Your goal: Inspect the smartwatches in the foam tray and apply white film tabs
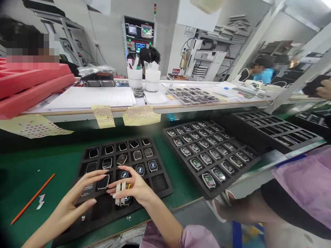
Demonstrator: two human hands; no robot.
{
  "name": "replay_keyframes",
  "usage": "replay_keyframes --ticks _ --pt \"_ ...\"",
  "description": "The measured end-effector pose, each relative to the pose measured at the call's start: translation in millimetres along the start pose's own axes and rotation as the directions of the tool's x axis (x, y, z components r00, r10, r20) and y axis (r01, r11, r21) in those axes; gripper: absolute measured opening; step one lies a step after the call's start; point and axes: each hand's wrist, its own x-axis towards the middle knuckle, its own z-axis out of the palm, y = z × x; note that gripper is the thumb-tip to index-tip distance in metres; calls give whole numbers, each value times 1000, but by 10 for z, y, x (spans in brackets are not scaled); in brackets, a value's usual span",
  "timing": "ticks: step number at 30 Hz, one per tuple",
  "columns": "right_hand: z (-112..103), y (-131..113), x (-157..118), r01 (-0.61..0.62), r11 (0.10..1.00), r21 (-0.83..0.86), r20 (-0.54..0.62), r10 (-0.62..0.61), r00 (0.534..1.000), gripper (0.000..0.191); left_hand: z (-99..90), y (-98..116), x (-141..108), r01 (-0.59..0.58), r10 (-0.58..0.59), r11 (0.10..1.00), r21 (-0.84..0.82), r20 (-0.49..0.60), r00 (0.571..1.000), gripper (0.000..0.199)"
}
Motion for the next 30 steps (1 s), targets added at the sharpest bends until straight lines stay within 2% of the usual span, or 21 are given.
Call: replay_keyframes --ticks 6,11,14,17,22,25,30 --pt "24 9 -13 5 1000 -3 2 -5 1000 94 -111 155 -100 -41 34 997 -60 -115 993 30" --pt "52 5 -26 6 1000 1 2 -6 1000 93 -179 300 -138 -92 87 994 -51 -103 991 28" --pt "70 11 -25 4 1000 13 9 -4 1000 93 -102 279 -109 -94 95 995 23 -39 995 35" --pt "80 37 -7 -4 1000 26 8 4 1000 92 36 193 -96 -90 86 994 68 54 995 50" --pt "82 78 56 -30 999 18 4 30 1000 90 207 74 -125 -57 50 998 39 161 986 62" --pt "96 68 78 -61 998 -8 0 61 998 90 259 42 -122 -63 63 998 -2 158 985 65" --pt "146 55 64 -96 994 -43 18 97 995 89 292 0 -112 -149 155 985 -83 61 986 60"
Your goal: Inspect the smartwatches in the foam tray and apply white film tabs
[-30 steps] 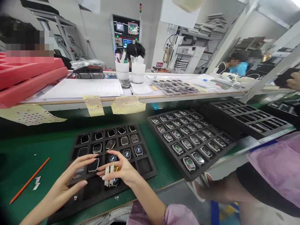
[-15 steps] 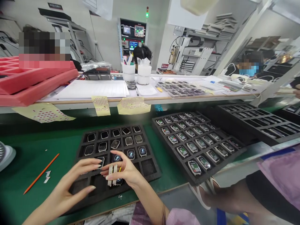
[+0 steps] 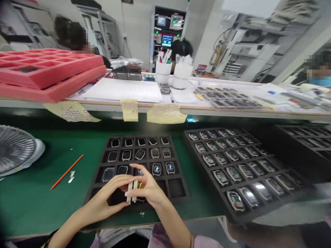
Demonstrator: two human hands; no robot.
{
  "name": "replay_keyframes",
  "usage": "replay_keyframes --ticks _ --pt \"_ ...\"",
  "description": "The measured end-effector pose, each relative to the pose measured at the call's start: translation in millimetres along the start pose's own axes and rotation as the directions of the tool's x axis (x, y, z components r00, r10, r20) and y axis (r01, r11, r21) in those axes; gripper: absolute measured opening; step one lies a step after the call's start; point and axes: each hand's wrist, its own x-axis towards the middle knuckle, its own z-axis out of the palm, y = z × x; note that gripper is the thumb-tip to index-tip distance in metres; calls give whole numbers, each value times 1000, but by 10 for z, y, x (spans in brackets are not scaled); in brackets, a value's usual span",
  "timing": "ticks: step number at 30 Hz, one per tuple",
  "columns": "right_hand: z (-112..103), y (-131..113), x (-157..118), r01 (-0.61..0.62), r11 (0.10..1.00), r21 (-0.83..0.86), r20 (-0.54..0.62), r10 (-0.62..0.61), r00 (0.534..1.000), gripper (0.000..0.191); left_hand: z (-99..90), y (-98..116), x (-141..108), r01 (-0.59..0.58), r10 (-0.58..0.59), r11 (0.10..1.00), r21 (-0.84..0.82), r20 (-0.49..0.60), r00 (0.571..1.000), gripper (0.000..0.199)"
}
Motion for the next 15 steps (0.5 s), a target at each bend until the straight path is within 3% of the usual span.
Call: replay_keyframes --ticks 15 --pt "67 79 -22 -60 997 -45 63 62 996 88 13 -72 -176 -65 66 998 19 -76 995 51"
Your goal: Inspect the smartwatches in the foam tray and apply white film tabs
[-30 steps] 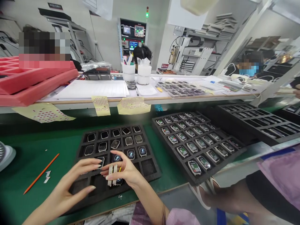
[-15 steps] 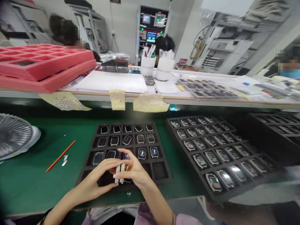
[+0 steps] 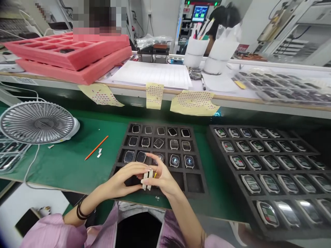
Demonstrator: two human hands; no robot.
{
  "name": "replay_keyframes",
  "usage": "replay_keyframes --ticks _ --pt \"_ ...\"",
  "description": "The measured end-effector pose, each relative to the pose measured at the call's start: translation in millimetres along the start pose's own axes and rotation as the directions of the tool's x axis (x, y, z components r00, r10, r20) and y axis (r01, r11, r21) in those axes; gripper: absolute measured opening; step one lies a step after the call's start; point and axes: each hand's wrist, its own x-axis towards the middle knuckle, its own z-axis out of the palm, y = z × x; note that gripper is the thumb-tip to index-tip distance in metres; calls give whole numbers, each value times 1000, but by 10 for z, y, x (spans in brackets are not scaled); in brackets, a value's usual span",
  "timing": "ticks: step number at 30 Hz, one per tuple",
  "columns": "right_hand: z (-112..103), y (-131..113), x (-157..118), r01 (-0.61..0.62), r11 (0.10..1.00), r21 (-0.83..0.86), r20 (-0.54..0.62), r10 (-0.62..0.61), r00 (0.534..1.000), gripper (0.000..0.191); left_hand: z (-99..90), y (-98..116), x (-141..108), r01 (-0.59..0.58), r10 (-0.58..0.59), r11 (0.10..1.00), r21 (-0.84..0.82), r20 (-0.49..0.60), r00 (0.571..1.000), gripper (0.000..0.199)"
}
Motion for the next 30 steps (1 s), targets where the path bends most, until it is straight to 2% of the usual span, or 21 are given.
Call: replay_keyframes --ticks 8,10,14,16,18,21,24,27,30 --pt "46 42 -2 11 1000 7 6 -11 1000 95 5 32 -22 -5 6 1000 24 -49 999 52" --pt "76 38 -10 31 1000 -4 2 -31 1000 92 -14 44 -54 5 -2 999 38 -81 997 53" --pt "106 71 19 154 988 -30 0 -154 988 65 -150 83 -209 99 -85 992 83 -166 982 55" --pt "106 137 52 251 963 -96 16 -251 968 61 -240 90 -324 173 -143 973 152 -192 971 55" --pt "118 233 82 332 914 -232 66 -325 943 62 -306 70 -447 216 -171 938 270 -180 969 55" --pt "186 381 108 388 764 -515 193 -338 921 59 -332 -9 -610 213 -192 866 453 -93 977 59" --pt "270 465 124 416 527 -741 316 -273 909 55 -298 -86 -722 186 -244 832 523 43 969 61" --pt "273 460 140 429 256 -866 375 -235 897 60 -254 -106 -786 164 -282 829 535 147 948 55" --pt "180 416 153 372 -7 -928 363 -241 900 60 -209 -81 -826 160 -277 820 550 137 951 55"
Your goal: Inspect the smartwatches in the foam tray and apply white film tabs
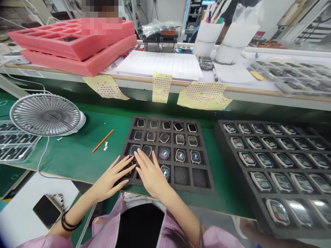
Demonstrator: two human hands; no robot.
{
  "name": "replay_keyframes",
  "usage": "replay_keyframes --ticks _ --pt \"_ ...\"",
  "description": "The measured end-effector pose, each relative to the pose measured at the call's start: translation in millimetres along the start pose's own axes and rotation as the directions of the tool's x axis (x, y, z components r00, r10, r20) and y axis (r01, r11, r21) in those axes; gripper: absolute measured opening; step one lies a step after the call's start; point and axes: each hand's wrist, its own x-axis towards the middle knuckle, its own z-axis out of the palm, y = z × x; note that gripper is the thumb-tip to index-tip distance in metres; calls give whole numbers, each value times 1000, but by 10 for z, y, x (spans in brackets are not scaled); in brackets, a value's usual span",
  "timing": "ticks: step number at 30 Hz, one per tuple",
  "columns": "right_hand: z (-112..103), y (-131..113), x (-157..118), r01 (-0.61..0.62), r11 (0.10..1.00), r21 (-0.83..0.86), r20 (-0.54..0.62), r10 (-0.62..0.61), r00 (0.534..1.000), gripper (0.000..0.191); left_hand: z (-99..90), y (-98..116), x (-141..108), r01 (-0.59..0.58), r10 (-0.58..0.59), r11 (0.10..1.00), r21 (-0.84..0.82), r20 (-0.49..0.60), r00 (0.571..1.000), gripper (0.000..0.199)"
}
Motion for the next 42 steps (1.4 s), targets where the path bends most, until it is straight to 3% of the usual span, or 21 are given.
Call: replay_keyframes --ticks 3,8,11,13,14,16,19,22,25,29,33,36,39,42 --pt "-27 95 -22 -24 991 -130 11 26 1000 58 42 64 -22 5 -2 999 47 -57 998 57" --pt "-69 124 -35 -20 992 -122 52 27 998 54 73 199 -29 -4 8 985 174 -26 1000 63" --pt "-274 106 16 42 998 -53 61 -39 997 53 -37 142 -30 -4 6 993 118 -12 1000 62" --pt "-497 105 150 66 998 -20 46 -65 997 51 -159 -26 -8 111 -105 992 60 -104 989 54" --pt "-612 115 261 62 998 -20 34 -62 998 47 -221 -147 15 224 -211 974 42 -204 956 49" --pt "-788 164 568 57 997 -48 68 -54 996 36 -325 -430 89 485 -453 874 -5 -365 813 39" --pt "-823 319 1134 -94 960 -262 162 140 977 22 -382 -826 240 777 -727 618 118 -289 623 32" --pt "-635 530 1598 -194 916 -351 88 238 967 20 -336 -1062 374 837 -791 525 156 -274 547 30" --pt "-430 717 1832 -273 887 -371 17 301 954 27 -271 -1170 442 851 -814 499 167 -248 526 26" --pt "-290 842 1899 -301 907 -294 -35 304 952 26 -248 -1258 451 854 -832 497 157 -194 520 18" --pt "-215 874 1890 -272 958 -91 -58 267 962 18 -231 -1309 441 852 -834 505 136 -176 522 17" --pt "-196 890 1869 -232 962 142 -61 242 968 28 -205 -1320 431 859 -839 501 108 -184 513 18" --pt "-259 862 1825 -200 889 411 -64 247 967 33 -242 -1307 422 849 -829 526 54 -192 526 14" --pt "-369 715 1742 -181 729 660 -38 273 961 33 -373 -1191 444 819 -804 572 -34 -217 553 14"
